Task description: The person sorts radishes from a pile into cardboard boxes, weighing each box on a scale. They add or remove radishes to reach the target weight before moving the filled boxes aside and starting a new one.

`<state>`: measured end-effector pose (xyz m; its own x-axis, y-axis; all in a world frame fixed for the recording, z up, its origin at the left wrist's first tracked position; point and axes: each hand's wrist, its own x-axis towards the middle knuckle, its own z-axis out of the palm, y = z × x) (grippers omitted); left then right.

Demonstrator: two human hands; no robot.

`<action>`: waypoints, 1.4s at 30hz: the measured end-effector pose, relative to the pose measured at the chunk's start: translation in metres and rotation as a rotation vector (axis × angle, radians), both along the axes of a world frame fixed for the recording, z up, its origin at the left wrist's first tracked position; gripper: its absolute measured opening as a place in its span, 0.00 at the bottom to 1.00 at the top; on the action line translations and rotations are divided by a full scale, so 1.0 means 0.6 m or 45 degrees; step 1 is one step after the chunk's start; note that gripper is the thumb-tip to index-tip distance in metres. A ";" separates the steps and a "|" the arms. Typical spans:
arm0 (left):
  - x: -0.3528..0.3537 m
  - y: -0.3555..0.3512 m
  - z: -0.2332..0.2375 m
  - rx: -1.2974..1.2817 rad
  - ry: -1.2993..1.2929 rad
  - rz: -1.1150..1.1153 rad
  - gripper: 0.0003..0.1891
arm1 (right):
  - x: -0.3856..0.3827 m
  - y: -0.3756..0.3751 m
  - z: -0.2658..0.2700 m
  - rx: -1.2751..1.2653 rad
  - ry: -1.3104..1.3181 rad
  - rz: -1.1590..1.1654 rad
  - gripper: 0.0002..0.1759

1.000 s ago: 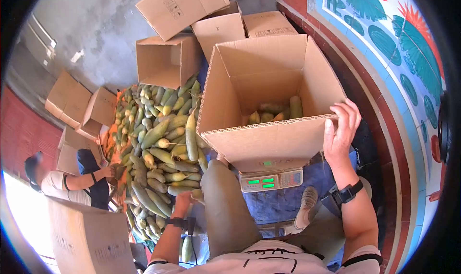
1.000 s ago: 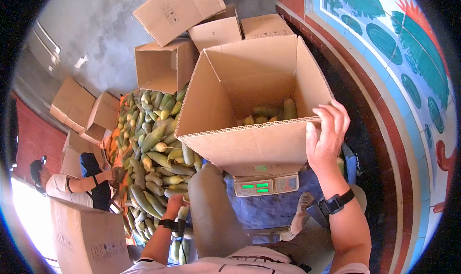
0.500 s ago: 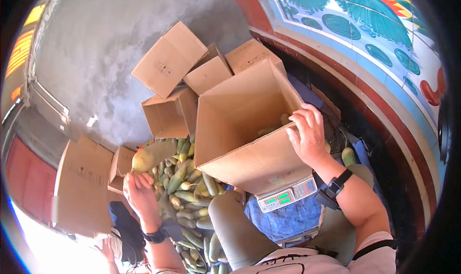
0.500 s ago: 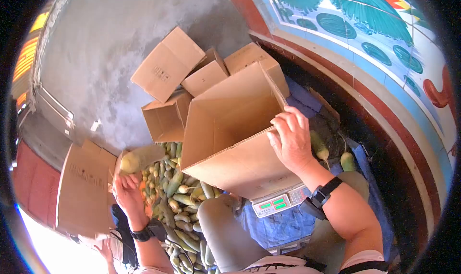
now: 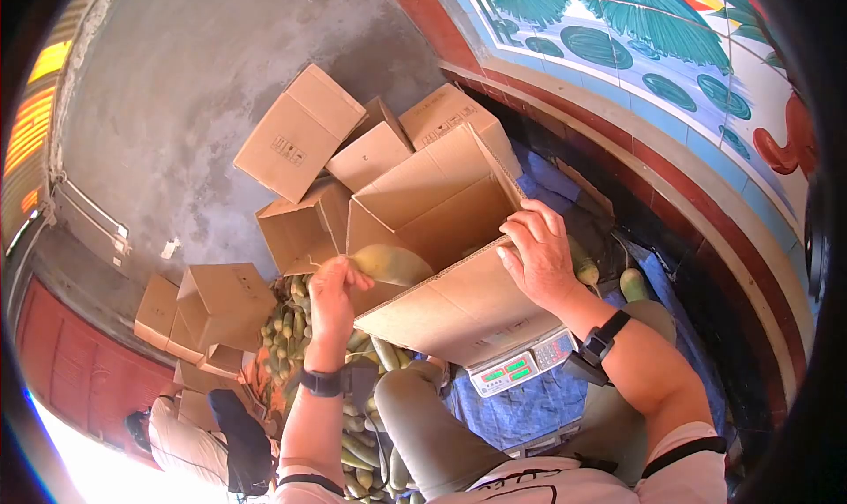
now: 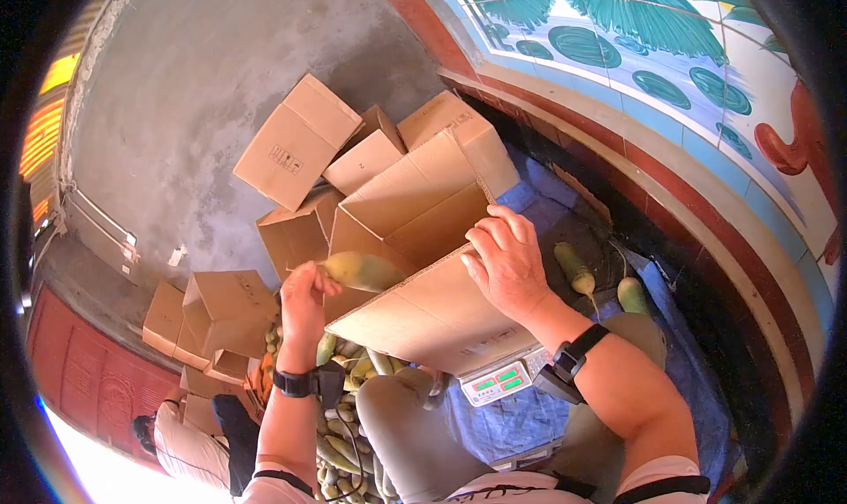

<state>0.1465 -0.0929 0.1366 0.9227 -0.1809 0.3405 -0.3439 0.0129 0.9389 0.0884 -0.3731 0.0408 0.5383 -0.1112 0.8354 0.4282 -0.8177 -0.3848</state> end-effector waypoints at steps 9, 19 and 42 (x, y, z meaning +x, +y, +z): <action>-0.021 -0.018 -0.037 1.110 -0.314 0.018 0.08 | 0.001 0.002 0.000 0.020 -0.002 0.014 0.17; -0.140 0.061 -0.088 1.081 -0.776 0.403 0.06 | 0.006 -0.002 -0.005 -0.037 -0.046 -0.024 0.17; -0.222 0.165 -0.229 1.403 -0.517 0.572 0.10 | 0.030 -0.006 -0.017 -0.005 -0.246 -0.095 0.17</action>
